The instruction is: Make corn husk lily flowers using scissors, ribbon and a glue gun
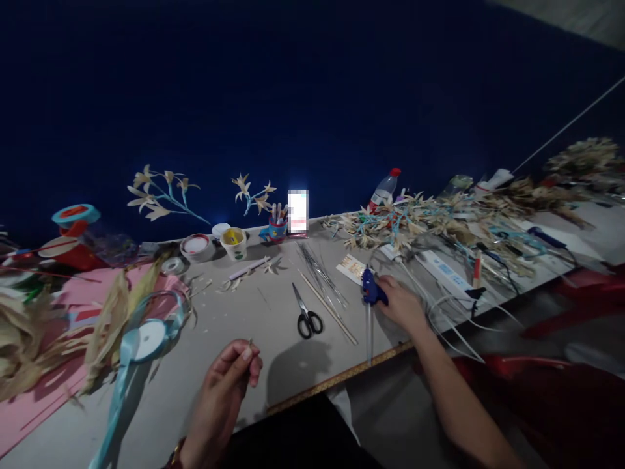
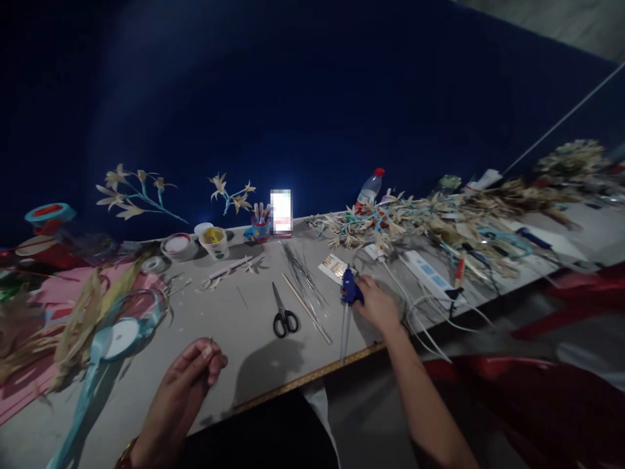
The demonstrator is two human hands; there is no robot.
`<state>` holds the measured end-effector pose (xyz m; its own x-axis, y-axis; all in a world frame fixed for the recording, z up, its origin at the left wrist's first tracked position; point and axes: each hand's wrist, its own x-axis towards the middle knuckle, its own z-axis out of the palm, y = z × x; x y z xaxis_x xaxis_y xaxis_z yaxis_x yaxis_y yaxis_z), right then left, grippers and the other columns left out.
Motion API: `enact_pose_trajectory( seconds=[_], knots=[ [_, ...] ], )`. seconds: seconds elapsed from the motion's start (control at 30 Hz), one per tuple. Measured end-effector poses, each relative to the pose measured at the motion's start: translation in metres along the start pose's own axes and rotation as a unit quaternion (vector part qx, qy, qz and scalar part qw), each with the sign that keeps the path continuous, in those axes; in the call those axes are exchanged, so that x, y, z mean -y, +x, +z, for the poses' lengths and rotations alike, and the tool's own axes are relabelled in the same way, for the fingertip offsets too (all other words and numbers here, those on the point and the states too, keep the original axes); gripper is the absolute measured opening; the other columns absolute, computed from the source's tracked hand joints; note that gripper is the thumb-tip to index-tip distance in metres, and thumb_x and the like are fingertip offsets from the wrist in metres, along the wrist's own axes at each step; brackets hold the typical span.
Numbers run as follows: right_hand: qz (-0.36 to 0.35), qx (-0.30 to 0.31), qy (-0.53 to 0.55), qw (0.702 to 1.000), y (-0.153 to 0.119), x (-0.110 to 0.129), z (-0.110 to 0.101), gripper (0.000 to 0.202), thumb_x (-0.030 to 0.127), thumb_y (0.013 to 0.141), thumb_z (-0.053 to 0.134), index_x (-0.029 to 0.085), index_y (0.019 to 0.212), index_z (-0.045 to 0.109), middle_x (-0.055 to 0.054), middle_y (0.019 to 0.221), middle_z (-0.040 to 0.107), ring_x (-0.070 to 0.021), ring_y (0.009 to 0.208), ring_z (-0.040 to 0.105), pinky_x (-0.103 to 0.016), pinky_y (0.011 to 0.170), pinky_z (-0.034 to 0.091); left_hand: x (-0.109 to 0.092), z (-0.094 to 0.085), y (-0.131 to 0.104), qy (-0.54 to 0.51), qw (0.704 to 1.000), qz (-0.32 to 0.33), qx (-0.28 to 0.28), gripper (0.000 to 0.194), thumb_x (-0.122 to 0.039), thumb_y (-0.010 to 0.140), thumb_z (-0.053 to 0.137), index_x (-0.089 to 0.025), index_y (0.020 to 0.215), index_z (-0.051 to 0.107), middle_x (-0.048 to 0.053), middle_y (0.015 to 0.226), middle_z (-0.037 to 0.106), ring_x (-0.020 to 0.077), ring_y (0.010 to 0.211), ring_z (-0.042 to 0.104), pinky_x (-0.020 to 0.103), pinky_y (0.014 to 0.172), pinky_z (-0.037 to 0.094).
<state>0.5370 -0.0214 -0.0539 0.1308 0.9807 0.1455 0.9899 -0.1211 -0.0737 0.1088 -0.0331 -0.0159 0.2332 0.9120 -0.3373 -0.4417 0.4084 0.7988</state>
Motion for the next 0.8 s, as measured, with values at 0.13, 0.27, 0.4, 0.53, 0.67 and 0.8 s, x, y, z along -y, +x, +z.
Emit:
enact_pose_trajectory(
  seconds=[0.13,0.27,0.4,0.53,0.67,0.8],
  knots=[
    [-0.014,0.018,0.013,1.0,-0.002,-0.005,-0.003,0.032,0.018,0.078,0.056,0.016,0.108,0.064,-0.013,0.12,0.061,-0.0268,0.098,0.064,-0.033,0.078,0.049,-0.012,0.026,0.021,0.125,0.989,0.048,0.067,0.017,-0.036,0.085,0.069,-0.018,0.083,0.068,0.0,0.067,0.065,0.013,0.064,0.056,0.025,0.069,0.043],
    [-0.02,0.028,0.04,0.999,-0.004,-0.006,0.001,0.033,0.02,0.078,0.055,0.016,0.111,0.063,-0.013,0.118,0.062,-0.0262,0.101,0.063,-0.034,0.083,0.049,-0.01,0.074,0.079,0.385,0.891,0.151,0.185,0.023,-0.034,0.09,0.057,-0.017,0.085,0.072,0.006,0.085,0.074,0.0193,0.081,0.065,0.028,0.075,0.047],
    [-0.02,0.029,0.077,0.996,-0.005,-0.001,0.004,0.033,0.02,0.078,0.055,0.017,0.11,0.063,-0.012,0.115,0.063,-0.0258,0.1,0.062,-0.034,0.085,0.048,0.012,0.122,0.146,0.544,0.797,0.184,0.188,0.017,-0.025,0.089,0.058,-0.018,0.086,0.073,0.006,0.085,0.074,0.0209,0.086,0.067,0.03,0.079,0.049],
    [-0.012,0.016,0.13,0.991,-0.004,0.004,0.001,0.032,0.02,0.074,0.056,0.017,0.105,0.064,-0.012,0.113,0.063,-0.0261,0.097,0.062,-0.036,0.086,0.048,0.038,0.16,0.188,0.613,0.743,0.191,0.19,0.016,-0.026,0.094,0.057,-0.018,0.101,0.069,0.008,0.108,0.069,0.0223,0.107,0.062,0.039,0.093,0.05],
    [0.004,-0.011,0.213,0.977,-0.003,0.006,-0.003,0.028,0.02,0.07,0.06,0.02,0.097,0.067,-0.01,0.107,0.067,-0.0262,0.092,0.064,-0.035,0.084,0.048,0.055,0.183,0.209,0.663,0.704,0.173,0.186,0.034,-0.033,0.094,0.059,-0.017,0.123,0.058,0.011,0.125,0.06,0.0231,0.104,0.063,0.045,0.087,0.055],
    [0.058,-0.083,0.323,0.941,-0.001,-0.005,-0.007,0.024,0.023,0.064,0.062,0.022,0.088,0.068,-0.008,0.095,0.071,-0.0269,0.086,0.065,-0.036,0.078,0.052,0.062,0.188,0.218,0.682,0.687,0.165,0.188,0.035,-0.033,0.093,0.059,-0.017,0.124,0.058,0.011,0.125,0.06,0.0238,0.105,0.063,0.045,0.087,0.055]
  ],
)
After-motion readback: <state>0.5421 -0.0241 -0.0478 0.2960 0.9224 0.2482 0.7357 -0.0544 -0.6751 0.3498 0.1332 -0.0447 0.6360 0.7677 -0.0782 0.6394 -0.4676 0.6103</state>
